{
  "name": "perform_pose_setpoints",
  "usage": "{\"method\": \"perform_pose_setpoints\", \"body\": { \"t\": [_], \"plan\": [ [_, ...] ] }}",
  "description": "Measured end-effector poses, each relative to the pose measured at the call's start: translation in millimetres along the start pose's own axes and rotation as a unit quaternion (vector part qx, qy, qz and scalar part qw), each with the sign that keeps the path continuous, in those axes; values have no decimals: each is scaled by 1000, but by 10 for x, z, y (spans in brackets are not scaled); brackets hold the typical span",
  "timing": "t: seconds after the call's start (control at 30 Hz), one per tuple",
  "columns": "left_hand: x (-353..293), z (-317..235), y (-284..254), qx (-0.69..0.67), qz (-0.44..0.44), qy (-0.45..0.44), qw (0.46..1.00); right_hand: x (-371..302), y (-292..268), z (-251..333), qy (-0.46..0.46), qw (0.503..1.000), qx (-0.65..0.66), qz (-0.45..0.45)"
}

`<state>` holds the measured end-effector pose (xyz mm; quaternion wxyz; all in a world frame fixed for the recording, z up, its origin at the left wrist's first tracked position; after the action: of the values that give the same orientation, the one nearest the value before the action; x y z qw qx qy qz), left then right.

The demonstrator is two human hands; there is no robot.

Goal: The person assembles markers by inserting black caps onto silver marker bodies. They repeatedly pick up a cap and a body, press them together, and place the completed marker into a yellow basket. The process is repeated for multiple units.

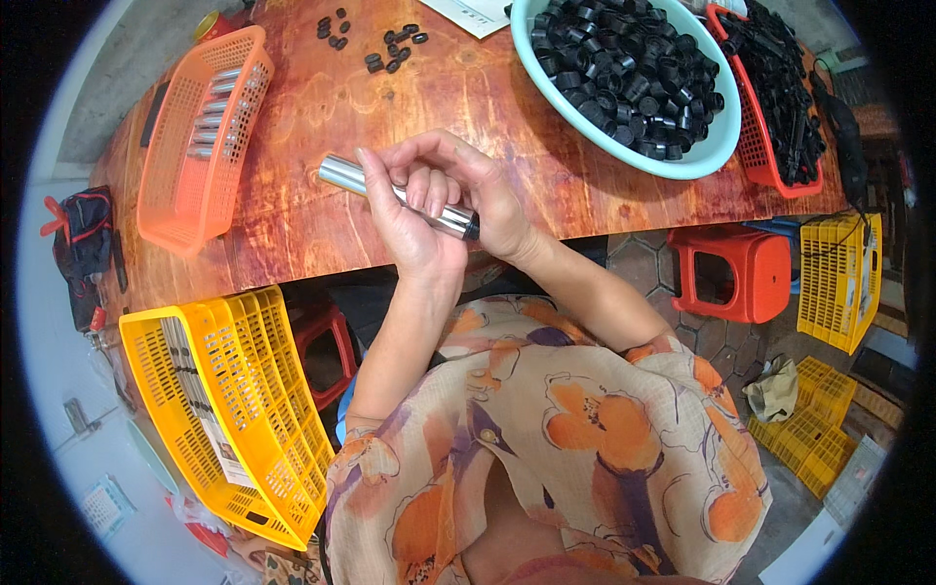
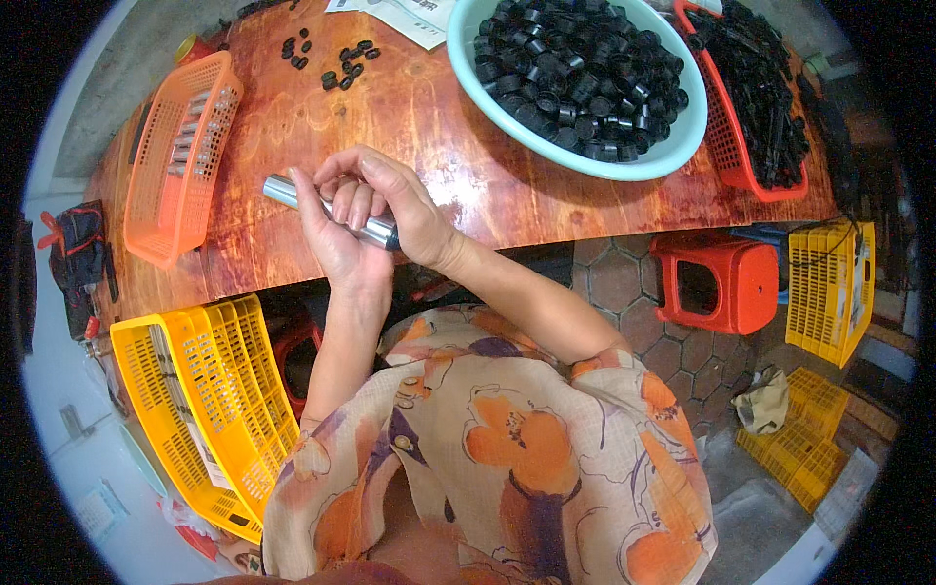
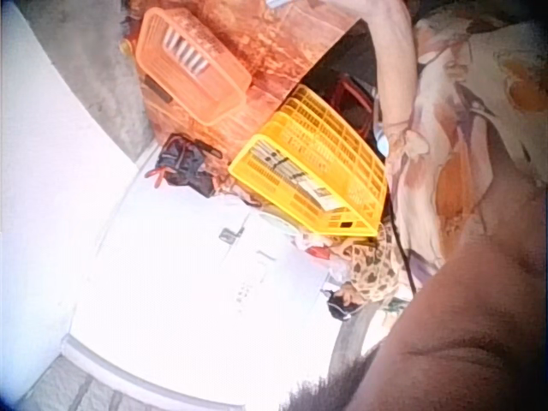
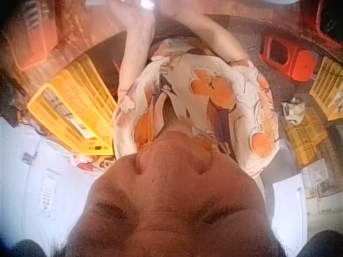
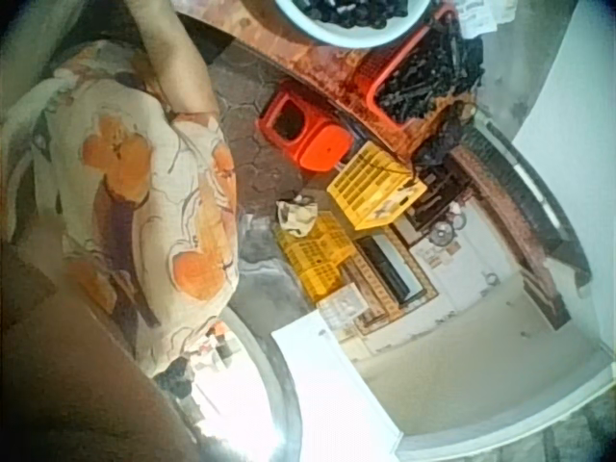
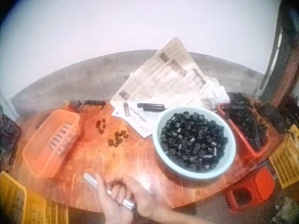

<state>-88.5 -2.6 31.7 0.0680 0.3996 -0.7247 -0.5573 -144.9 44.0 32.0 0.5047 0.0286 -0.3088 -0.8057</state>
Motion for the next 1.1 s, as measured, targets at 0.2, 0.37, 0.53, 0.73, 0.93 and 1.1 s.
{"method": "perform_pose_setpoints", "body": {
  "t": [0.2,0.37,0.53,0.73,0.93,1.1],
  "plan": [
    [-16,19,-35,-9,4,-12,1000,-73,75,48,-27,996,-44,-71],
    [-84,25,-117,16,26,-14,999,-164,93,31,-77,990,-91,-78],
    [-51,58,-249,34,-42,-25,998,-247,10,-232,-29,989,-58,-132],
    [32,1,-438,316,-42,67,945,-236,-81,-350,42,976,-180,-114],
    [-21,-161,-353,352,7,97,931,-108,-120,-308,19,983,-133,-127],
    [4,-245,-423,389,-6,138,911,-70,-117,-285,37,969,-225,-98]
  ]
}}
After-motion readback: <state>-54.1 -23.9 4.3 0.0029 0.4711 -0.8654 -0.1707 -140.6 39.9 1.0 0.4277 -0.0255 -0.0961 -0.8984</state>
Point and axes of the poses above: each hand's wrist, its own x-axis towards the middle knuckle, its own y-axis out of the palm, z = x × y, the point moved 4 cm from there along x, towards the middle knuckle, and after that the axes turned 7 degrees about -y, right-handed, at the moved point
